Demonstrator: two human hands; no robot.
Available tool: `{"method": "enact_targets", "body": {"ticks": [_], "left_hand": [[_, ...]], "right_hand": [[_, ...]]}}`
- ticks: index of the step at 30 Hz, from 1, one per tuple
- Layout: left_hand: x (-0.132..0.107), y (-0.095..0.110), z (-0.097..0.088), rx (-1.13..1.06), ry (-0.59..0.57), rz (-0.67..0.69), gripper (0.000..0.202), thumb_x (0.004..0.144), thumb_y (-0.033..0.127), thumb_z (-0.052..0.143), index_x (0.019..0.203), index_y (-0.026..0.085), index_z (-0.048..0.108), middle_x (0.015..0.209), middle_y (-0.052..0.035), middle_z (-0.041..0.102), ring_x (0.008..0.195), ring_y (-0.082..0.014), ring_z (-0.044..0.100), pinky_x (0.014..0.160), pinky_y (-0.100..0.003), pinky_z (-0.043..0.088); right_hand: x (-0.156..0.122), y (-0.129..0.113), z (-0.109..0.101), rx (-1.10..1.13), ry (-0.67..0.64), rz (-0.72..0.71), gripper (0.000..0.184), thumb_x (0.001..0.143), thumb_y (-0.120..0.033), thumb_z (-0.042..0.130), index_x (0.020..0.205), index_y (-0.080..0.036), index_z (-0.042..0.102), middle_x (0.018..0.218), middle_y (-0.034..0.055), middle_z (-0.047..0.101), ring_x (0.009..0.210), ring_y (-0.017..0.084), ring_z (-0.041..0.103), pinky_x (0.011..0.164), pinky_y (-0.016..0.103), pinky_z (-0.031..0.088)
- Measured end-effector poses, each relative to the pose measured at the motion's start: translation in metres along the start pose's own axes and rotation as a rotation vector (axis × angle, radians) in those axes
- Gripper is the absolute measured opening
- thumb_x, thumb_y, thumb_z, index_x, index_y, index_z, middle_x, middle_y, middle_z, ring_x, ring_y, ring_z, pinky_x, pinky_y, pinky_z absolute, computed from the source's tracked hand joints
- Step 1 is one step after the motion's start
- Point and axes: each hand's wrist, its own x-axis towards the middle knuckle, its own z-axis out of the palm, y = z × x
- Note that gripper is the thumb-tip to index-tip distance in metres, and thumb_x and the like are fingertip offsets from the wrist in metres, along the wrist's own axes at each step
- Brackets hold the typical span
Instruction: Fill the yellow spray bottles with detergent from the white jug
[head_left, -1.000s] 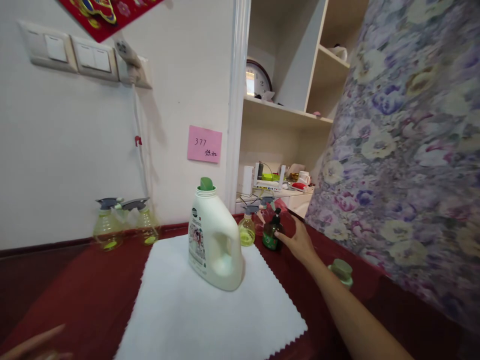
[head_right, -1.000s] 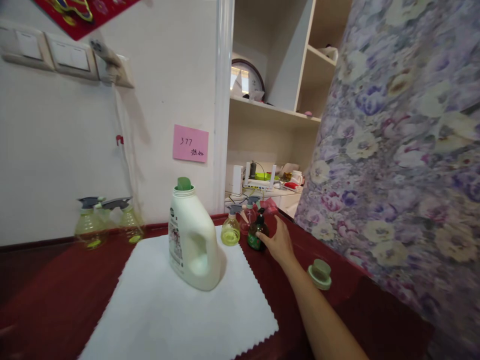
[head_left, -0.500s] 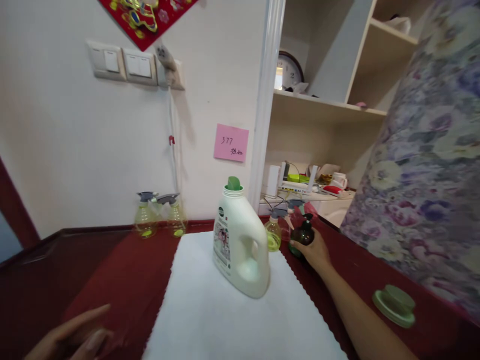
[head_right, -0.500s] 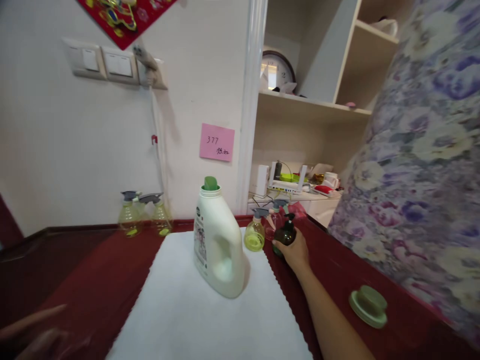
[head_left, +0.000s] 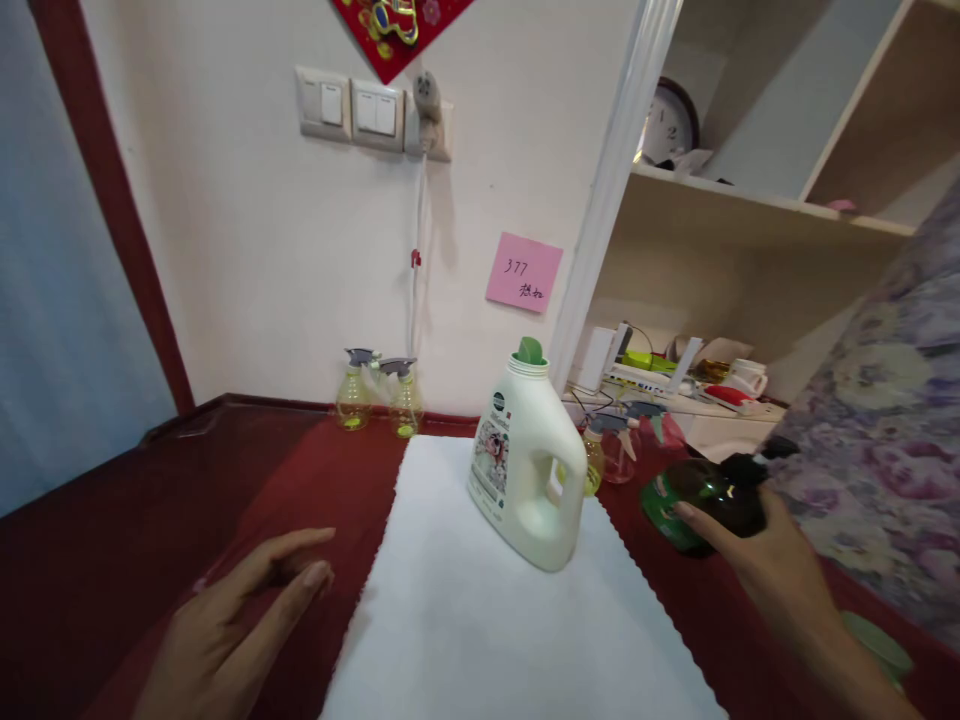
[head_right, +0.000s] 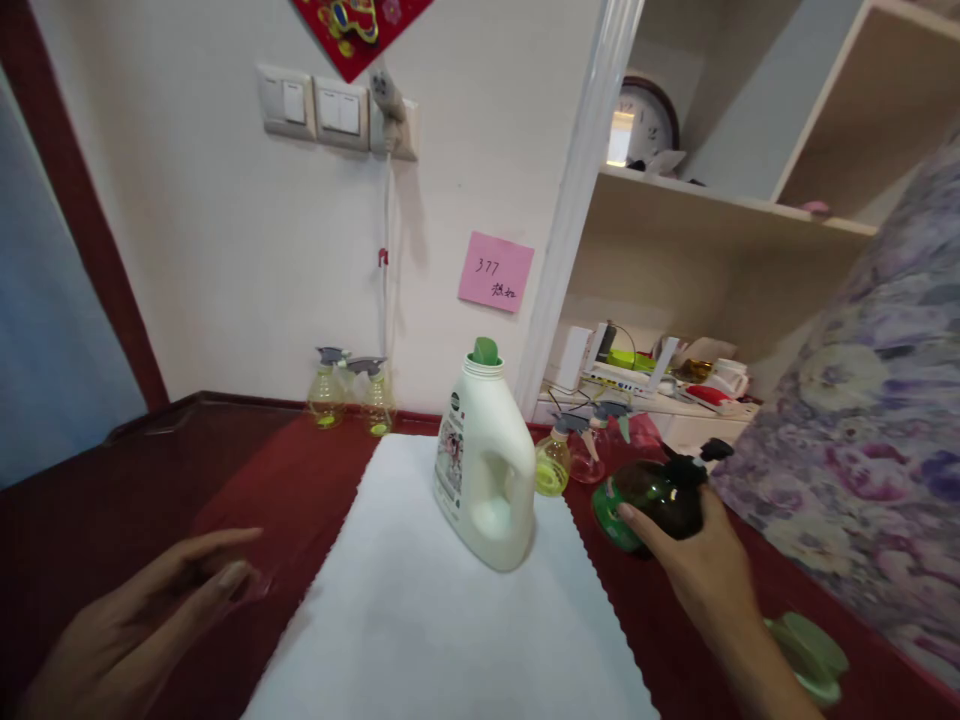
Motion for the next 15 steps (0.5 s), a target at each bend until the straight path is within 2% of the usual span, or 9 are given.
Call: {"method": "enact_targets", "body": {"ticks": [3, 5, 8, 12, 15], "left_hand": [[0.0, 0.013, -0.003, -0.028, -0.016, 0.025, 0.036, 0.08, 0.06, 0.065, 0.1, 0.032, 0.074, 0.086, 0.0028, 0.078, 0.072, -0.0184, 0.074, 0.063, -0.019, 0.058], [0.0, 0.018, -0.004, -0.041, -0.018, 0.041, 0.034, 0.081, 0.058, 0.065, 0.099, 0.03, 0.075, 0.084, 0.0022, 0.077, 0.071, -0.0184, 0.073, 0.064, -0.02, 0.058], [0.0, 0.021, -0.004, -0.068, -0.03, 0.058, 0.034, 0.083, 0.056, 0.064, 0.1, 0.028, 0.074, 0.085, 0.001, 0.077, 0.071, -0.0185, 0.073, 0.066, -0.022, 0.058], [-0.003, 0.016, -0.001, -0.08, -0.064, 0.103, 0.031, 0.086, 0.052, 0.063, 0.1, 0.027, 0.074, 0.088, 0.0001, 0.079, 0.076, -0.0187, 0.074, 0.068, -0.022, 0.057], [-0.007, 0.012, 0.002, -0.077, -0.087, 0.159, 0.024, 0.088, 0.047, 0.064, 0.102, 0.029, 0.074, 0.095, 0.0019, 0.08, 0.085, -0.0181, 0.075, 0.073, -0.02, 0.057]], "right_hand": [[-0.034, -0.036, -0.006, 0.107, -0.084, -0.024, 0.081, 0.05, -0.066, 0.077, 0.116, -0.022, 0.062, 0.105, 0.0133, 0.074, 0.097, 0.038, 0.069, 0.08, 0.046, 0.056], [-0.06, -0.06, -0.003, 0.213, -0.205, -0.054, 0.081, 0.049, -0.061, 0.08, 0.117, -0.023, 0.06, 0.106, 0.012, 0.075, 0.096, 0.036, 0.071, 0.083, 0.047, 0.058], [-0.097, -0.088, 0.009, 0.346, -0.433, -0.145, 0.079, 0.056, -0.053, 0.083, 0.124, -0.022, 0.057, 0.116, 0.0133, 0.073, 0.104, 0.036, 0.07, 0.089, 0.047, 0.058], [-0.138, -0.11, 0.034, 0.443, -0.727, -0.224, 0.078, 0.062, -0.039, 0.083, 0.132, -0.023, 0.052, 0.13, 0.0117, 0.067, 0.119, 0.035, 0.064, 0.101, 0.049, 0.053], [-0.162, -0.114, 0.056, 0.52, -0.827, -0.198, 0.086, 0.059, -0.036, 0.084, 0.135, -0.021, 0.049, 0.132, 0.0129, 0.064, 0.123, 0.036, 0.059, 0.108, 0.054, 0.045]]}}
